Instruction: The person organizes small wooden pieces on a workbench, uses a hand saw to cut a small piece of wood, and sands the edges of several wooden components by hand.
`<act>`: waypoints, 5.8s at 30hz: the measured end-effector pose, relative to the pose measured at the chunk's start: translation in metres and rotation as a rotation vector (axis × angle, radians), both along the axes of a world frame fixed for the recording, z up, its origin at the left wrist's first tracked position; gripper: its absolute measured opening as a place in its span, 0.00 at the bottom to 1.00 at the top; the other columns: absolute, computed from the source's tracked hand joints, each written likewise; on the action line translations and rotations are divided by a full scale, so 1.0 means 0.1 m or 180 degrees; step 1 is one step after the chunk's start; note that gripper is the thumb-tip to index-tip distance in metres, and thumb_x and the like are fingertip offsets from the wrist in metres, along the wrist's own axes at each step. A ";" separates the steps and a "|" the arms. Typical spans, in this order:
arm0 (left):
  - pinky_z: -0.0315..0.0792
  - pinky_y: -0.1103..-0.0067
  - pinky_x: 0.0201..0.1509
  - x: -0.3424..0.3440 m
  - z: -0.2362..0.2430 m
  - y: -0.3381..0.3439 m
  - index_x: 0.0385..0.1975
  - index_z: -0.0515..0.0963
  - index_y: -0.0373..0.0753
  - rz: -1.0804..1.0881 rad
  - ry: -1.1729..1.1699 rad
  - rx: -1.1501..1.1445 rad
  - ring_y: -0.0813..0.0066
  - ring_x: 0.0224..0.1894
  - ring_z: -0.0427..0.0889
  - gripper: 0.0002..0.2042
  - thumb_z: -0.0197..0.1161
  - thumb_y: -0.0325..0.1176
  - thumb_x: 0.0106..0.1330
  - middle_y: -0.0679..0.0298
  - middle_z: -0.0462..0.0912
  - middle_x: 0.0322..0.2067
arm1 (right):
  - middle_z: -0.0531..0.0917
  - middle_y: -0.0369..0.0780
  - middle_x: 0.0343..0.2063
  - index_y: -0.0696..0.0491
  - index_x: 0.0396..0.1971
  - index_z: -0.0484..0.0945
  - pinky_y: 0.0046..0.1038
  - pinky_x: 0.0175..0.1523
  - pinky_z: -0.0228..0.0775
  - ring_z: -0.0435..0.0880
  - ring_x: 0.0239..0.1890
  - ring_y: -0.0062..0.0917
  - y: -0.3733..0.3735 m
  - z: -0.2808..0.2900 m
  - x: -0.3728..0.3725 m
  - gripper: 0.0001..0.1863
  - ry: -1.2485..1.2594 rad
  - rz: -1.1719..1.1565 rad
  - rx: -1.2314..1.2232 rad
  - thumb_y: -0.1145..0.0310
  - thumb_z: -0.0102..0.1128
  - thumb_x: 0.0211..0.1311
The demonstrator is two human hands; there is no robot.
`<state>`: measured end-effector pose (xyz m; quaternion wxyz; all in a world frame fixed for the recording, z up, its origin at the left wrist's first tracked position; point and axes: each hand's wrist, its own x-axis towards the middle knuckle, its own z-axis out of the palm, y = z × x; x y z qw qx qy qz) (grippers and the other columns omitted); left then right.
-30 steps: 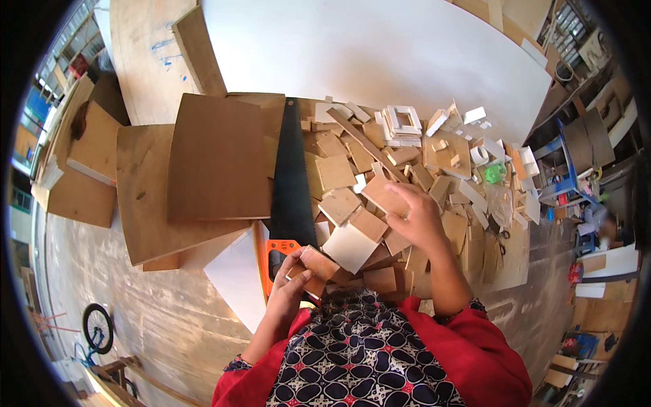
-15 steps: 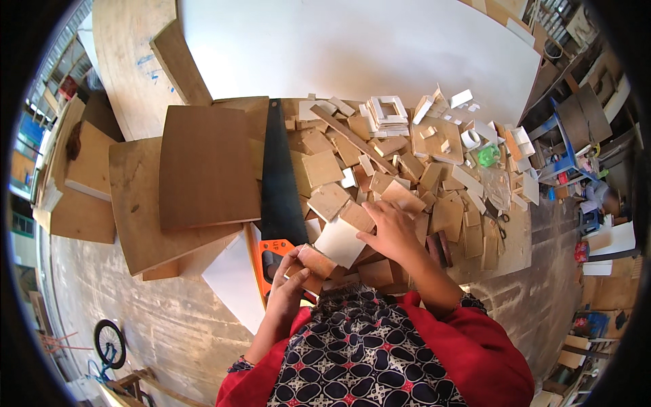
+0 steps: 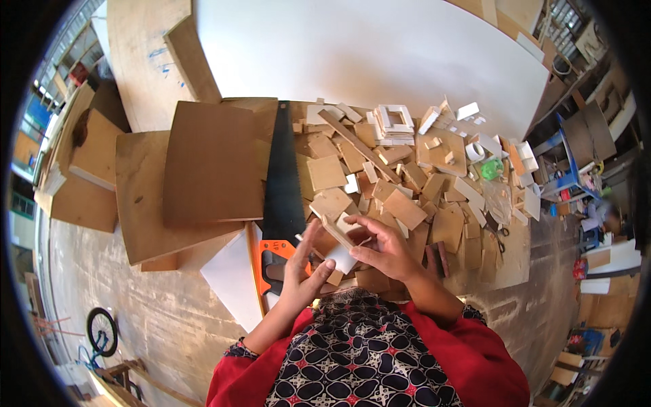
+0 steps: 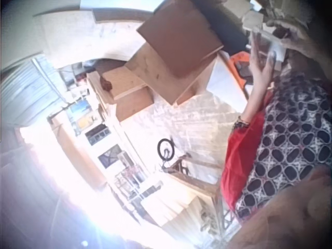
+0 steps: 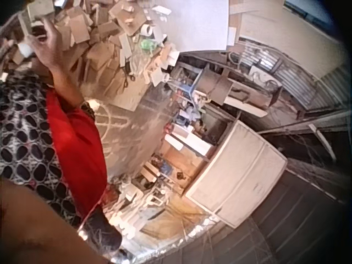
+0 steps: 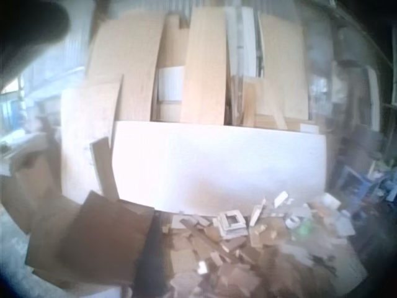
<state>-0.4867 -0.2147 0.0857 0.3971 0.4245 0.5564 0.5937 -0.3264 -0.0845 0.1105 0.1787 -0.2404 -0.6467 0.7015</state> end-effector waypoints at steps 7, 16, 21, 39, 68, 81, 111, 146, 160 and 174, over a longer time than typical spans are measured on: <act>0.65 0.77 0.60 0.05 0.06 0.02 0.61 0.61 0.31 0.0165 -0.2011 0.0115 0.71 0.56 0.72 0.26 0.60 0.32 0.67 0.57 0.73 0.53 | 0.79 0.39 0.44 0.57 0.59 0.66 0.26 0.49 0.74 0.80 0.45 0.22 -0.07 -0.24 -0.10 0.25 0.0826 0.0375 -0.2776 0.60 0.53 0.66; 0.74 0.73 0.50 -0.16 -0.10 -0.15 0.46 0.72 0.35 0.0798 -0.2604 0.0102 0.72 0.44 0.80 0.10 0.56 0.26 0.66 0.63 0.79 0.42 | 0.84 0.44 0.24 0.57 0.40 0.81 0.32 0.34 0.75 0.84 0.28 0.31 0.73 -0.22 -0.56 0.18 -0.0839 0.0569 0.2202 0.57 0.58 0.61; 0.76 0.72 0.45 -0.21 -0.06 -0.27 0.49 0.69 0.39 0.0599 -0.3108 0.0075 0.69 0.41 0.81 0.12 0.52 0.30 0.67 0.60 0.79 0.41 | 0.84 0.47 0.33 0.58 0.38 0.82 0.35 0.45 0.75 0.84 0.39 0.37 1.60 -0.61 -1.26 0.22 -0.2314 -0.0362 0.3057 0.52 0.61 0.56; 0.66 0.79 0.34 -0.16 -0.11 -0.47 0.55 0.66 0.37 0.0108 -0.2889 -0.0061 0.75 0.30 0.72 0.27 0.61 0.44 0.59 0.62 0.75 0.32 | 0.83 0.38 0.34 0.56 0.38 0.79 0.29 0.41 0.77 0.81 0.35 0.25 2.03 -0.87 -1.58 0.22 -0.1054 -0.0799 0.0604 0.56 0.67 0.48; 0.69 0.81 0.38 -0.21 -0.29 -0.42 0.56 0.66 0.35 0.0331 -0.2850 -0.0218 0.75 0.32 0.75 0.28 0.59 0.44 0.59 0.60 0.76 0.34 | 0.85 0.42 0.31 0.56 0.42 0.82 0.27 0.38 0.74 0.83 0.31 0.27 1.75 -0.14 -1.20 0.24 -0.2043 0.1266 0.2804 0.55 0.70 0.49; 0.71 0.75 0.36 -0.11 -0.26 -0.48 0.56 0.65 0.32 0.0551 -0.2807 -0.0132 0.74 0.30 0.74 0.28 0.60 0.40 0.58 0.58 0.75 0.31 | 0.83 0.47 0.32 0.53 0.37 0.79 0.42 0.44 0.73 0.81 0.39 0.42 1.91 -0.96 -2.27 0.15 -0.1758 -0.0221 0.3413 0.61 0.63 0.52; 0.77 0.70 0.43 -0.12 -0.38 -0.42 0.54 0.66 0.35 0.0968 -0.2688 -0.0622 0.63 0.38 0.83 0.25 0.60 0.38 0.59 0.58 0.78 0.35 | 0.78 0.54 0.47 0.60 0.50 0.74 0.41 0.57 0.67 0.76 0.52 0.45 2.81 -0.95 -1.75 0.32 -0.2761 -0.0399 0.3212 0.44 0.52 0.60; 0.77 0.73 0.40 -0.26 -0.46 -0.12 0.53 0.66 0.36 0.1354 -0.2345 -0.0317 0.64 0.40 0.82 0.23 0.55 0.40 0.60 0.60 0.77 0.32 | 0.82 0.35 0.29 0.55 0.37 0.79 0.22 0.39 0.74 0.81 0.30 0.19 1.91 0.59 -1.30 0.12 0.0624 -0.0348 -0.0085 0.69 0.69 0.54; 0.73 0.71 0.42 -0.16 -0.47 -0.32 0.54 0.65 0.34 0.1709 -0.2157 0.0457 0.66 0.35 0.79 0.24 0.55 0.36 0.56 0.57 0.76 0.33 | 0.83 0.50 0.38 0.60 0.43 0.80 0.33 0.50 0.73 0.82 0.45 0.38 1.46 -0.67 -1.94 0.20 -0.0341 0.0013 0.2378 0.64 0.65 0.52; 0.71 0.72 0.44 -0.21 -0.48 -0.31 0.54 0.64 0.34 0.1499 -0.2051 0.0207 0.66 0.36 0.79 0.25 0.55 0.39 0.58 0.56 0.77 0.32 | 0.76 0.48 0.50 0.56 0.54 0.72 0.37 0.58 0.69 0.75 0.54 0.39 2.11 -0.71 -1.37 0.37 -0.3247 -0.0247 0.3100 0.59 0.72 0.39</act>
